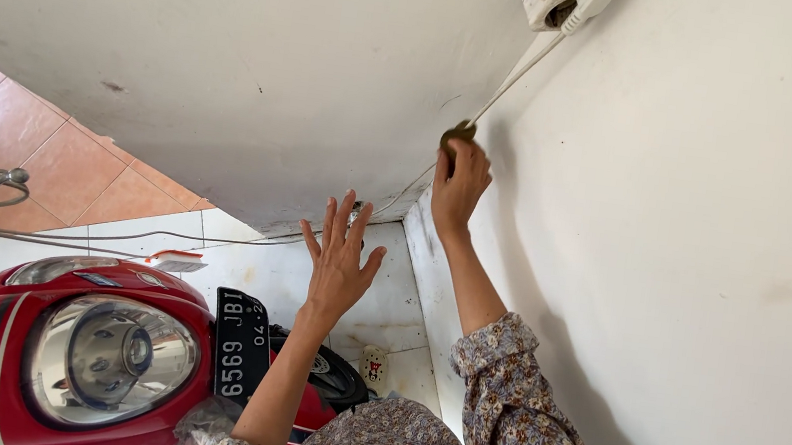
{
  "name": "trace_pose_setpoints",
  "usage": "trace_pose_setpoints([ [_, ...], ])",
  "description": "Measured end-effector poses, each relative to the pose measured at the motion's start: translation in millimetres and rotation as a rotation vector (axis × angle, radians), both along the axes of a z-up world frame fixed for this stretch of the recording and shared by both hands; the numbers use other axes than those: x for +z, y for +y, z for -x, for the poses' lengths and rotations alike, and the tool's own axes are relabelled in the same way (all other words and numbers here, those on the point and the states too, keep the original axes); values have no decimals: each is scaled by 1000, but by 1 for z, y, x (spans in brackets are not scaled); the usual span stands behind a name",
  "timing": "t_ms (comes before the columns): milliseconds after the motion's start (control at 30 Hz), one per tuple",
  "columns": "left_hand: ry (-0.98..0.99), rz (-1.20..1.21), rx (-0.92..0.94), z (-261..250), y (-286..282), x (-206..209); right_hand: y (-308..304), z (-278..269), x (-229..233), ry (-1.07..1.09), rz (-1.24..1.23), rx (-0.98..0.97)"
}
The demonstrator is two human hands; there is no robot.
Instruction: Sanding walls and a door surface with a sanding sponge.
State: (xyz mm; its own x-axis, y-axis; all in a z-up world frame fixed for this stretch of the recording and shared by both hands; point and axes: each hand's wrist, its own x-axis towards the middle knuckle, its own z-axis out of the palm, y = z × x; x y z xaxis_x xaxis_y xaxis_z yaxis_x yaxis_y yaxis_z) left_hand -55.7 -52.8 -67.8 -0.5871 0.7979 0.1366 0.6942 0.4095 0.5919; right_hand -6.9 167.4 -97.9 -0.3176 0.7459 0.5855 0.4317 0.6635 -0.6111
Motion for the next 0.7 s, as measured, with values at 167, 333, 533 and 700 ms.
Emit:
trace_pose_setpoints([
  [167,5,-22,-12,1,-1,3,-9,-11,-17,13,0,49],
  [333,-5,-11,6,0,-2,-3,21,-6,53,281,-188,11],
  [533,16,-39,-3,-3,-9,-12,42,13,78,352,-179,1],
  [700,-32,29,35,-3,-25,-16,26,26,7,152,-40,-89],
])
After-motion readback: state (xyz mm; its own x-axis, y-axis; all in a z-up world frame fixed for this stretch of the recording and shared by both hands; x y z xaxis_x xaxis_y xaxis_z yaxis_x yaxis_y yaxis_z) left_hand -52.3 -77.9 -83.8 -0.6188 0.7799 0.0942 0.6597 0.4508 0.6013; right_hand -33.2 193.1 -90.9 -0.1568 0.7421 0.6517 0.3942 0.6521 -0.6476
